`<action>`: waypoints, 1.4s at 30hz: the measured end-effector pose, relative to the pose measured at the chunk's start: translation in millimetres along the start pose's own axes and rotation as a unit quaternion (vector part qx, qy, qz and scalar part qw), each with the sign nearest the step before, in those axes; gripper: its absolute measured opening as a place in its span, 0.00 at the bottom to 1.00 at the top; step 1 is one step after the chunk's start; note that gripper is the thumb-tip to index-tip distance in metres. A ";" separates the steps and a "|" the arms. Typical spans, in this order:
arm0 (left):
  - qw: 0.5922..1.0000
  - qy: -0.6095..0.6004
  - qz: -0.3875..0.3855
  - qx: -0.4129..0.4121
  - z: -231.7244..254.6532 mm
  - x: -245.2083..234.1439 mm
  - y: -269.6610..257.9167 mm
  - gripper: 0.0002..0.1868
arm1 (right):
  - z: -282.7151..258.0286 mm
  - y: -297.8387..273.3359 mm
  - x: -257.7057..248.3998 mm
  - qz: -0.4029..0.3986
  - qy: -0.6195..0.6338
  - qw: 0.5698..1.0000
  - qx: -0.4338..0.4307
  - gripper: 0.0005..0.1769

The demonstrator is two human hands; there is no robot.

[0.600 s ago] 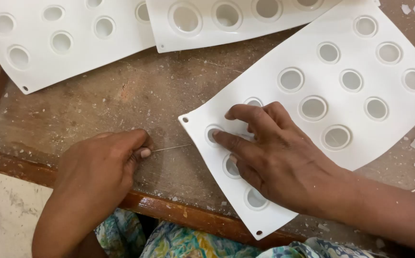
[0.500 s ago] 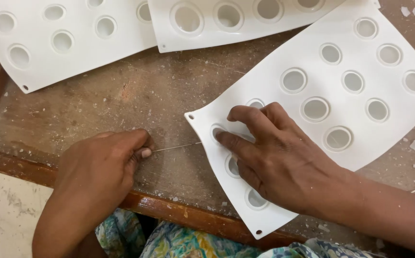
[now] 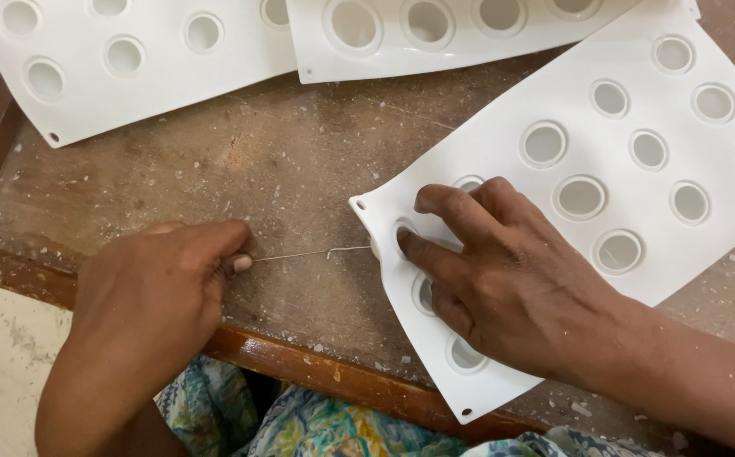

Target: Preparing candle molds by inserting wicks through the bottom holes using a needle.

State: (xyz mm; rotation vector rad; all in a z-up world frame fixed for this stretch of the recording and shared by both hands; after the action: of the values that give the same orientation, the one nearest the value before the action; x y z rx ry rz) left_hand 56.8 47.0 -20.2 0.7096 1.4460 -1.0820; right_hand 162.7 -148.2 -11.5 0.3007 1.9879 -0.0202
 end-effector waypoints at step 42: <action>0.999 0.025 0.008 0.024 -8.0 2.0 2.3 0.09 | -1.7 6.5 0.9 -0.022 -0.031 0.999 -0.007 0.21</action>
State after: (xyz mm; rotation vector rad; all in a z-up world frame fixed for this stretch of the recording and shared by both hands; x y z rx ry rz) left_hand 55.2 54.9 -23.1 0.7865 1.4587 -1.0963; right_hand 162.3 -141.5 -10.8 0.2450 1.9312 -0.0434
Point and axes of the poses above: each hand's wrist, its own y-axis towards the middle knuckle, its own x-axis out of the palm, z = x × y, the point moved 8 cm from there along y, towards the middle knuckle, and after that the axes turned 6 degrees about y, right-handed, at the moved point
